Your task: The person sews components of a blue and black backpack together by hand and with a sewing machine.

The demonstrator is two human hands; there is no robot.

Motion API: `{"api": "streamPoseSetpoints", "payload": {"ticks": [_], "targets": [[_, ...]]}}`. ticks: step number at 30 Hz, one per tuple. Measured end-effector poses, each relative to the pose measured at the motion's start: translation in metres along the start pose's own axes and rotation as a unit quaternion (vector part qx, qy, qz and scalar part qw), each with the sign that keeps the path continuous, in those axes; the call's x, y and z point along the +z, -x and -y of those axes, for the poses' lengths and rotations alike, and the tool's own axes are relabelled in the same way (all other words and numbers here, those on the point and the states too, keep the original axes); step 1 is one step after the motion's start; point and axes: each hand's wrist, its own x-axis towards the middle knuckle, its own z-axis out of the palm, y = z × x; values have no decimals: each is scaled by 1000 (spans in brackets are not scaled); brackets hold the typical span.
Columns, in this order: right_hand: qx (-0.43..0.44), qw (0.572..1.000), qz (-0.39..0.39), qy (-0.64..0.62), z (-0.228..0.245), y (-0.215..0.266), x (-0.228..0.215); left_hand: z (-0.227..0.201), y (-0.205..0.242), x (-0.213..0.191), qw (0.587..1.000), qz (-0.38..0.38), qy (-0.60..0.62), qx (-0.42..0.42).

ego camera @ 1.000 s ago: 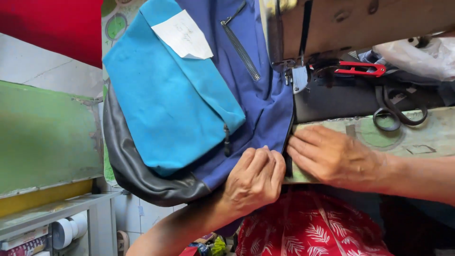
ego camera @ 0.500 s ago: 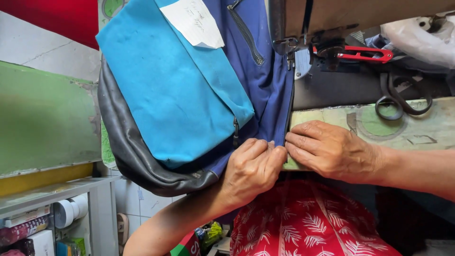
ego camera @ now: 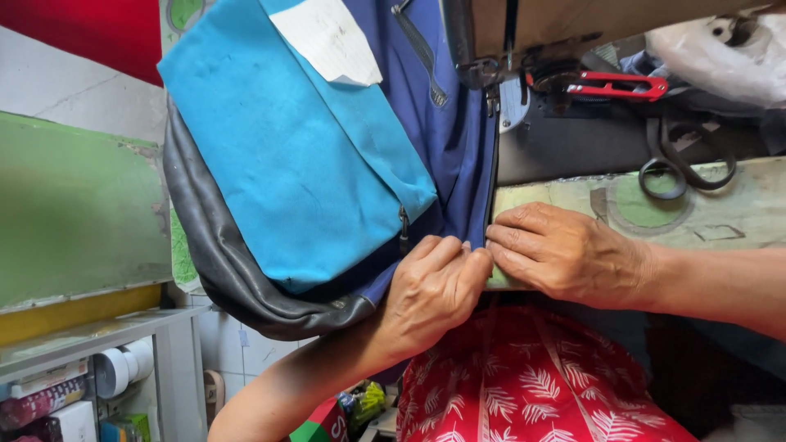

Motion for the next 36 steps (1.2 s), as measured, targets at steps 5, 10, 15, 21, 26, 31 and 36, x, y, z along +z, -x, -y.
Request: {"api": "streamPoseSetpoints", "payload": {"ticks": [5, 10, 15, 21, 26, 31, 36], "targets": [[4, 1000, 12, 10, -16, -1, -4, -5, -12, -5, 998, 14, -29, -50], [61, 995, -3, 82, -41, 1, -5, -10, -16, -3, 986, 15, -148, -69], [123, 985, -68, 100, -56, -8, -13, -8, -23, -16, 982, -50, -176, -44], [111, 988, -43, 99, -81, -5, 0, -8, -28, -29, 965, -65, -252, -39], [83, 990, -14, 114, -90, -7, -1, 1, -30, -42, 971, -75, -226, -23], [78, 992, -22, 101, -85, -14, -6, 4, -27, -47, 977, -92, -192, -6], [30, 996, -68, 52, -73, -32, -17, 3, -28, -47, 979, -85, -176, -54]]}}
